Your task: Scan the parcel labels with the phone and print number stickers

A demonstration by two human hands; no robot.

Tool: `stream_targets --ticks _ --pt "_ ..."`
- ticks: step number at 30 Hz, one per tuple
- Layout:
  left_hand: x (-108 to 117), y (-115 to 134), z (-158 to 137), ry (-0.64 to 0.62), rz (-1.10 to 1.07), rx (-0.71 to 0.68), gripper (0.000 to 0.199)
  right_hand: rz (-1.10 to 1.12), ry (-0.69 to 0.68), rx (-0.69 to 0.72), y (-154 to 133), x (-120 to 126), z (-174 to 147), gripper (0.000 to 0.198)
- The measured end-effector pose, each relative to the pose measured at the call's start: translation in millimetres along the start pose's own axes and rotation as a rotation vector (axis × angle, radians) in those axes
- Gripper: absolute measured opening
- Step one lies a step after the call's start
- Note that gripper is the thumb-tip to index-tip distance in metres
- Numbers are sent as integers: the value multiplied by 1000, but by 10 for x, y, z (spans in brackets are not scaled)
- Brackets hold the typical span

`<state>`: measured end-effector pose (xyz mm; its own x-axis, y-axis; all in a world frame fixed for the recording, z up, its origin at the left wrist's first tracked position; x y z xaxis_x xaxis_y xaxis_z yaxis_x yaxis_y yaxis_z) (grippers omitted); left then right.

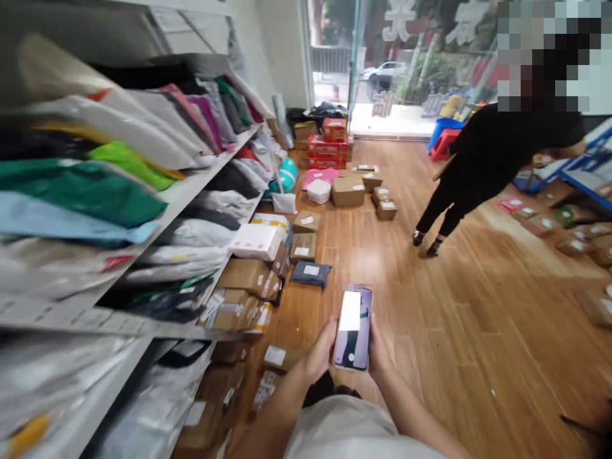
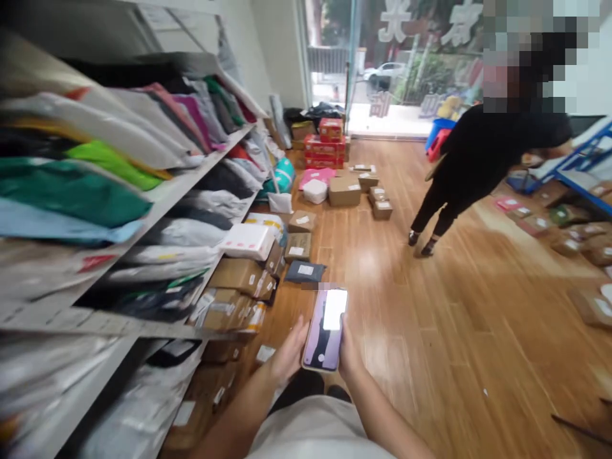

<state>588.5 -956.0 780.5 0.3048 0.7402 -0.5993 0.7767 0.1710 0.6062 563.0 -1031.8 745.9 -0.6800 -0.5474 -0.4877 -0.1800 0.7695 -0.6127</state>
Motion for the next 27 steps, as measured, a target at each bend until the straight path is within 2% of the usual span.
stream_targets --ticks 2,5,8,12,15,18,21,27 --pt "12 203 133 -37 -60 76 67 -36 46 135 -190 -133 186 58" --pt "86 490 364 -72 -61 179 70 -171 -19 260 -524 -413 371 51" --pt "104 772 661 -118 -3 185 72 -297 -54 362 -864 -630 504 56" --pt "-141 1005 1066 -246 92 193 73 -240 137 430 -1253 -612 688 42" --pt "-492 1040 1348 -332 165 228 71 -104 337 454 -1527 -399 771 42" --pt "-910 979 1643 -377 206 272 69 -47 476 558 -1874 -107 779 35" --pt "-1368 823 1966 -430 248 338 68 -44 568 622 -2222 270 825 30" --pt "-2404 436 2760 -507 309 372 74 -154 719 720 -3104 1126 1048 41"
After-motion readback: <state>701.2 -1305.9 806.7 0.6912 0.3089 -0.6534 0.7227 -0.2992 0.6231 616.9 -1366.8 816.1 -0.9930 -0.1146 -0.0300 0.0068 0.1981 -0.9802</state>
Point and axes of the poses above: each hand's wrist, its own z-axis towards the middle knuckle, its own x-axis out of the back of the hand, y = z × x, the point moved 8 cm from there along z, towards the middle knuckle, and after that the axes turned 11 degrees about y, right-handed, at the moved point
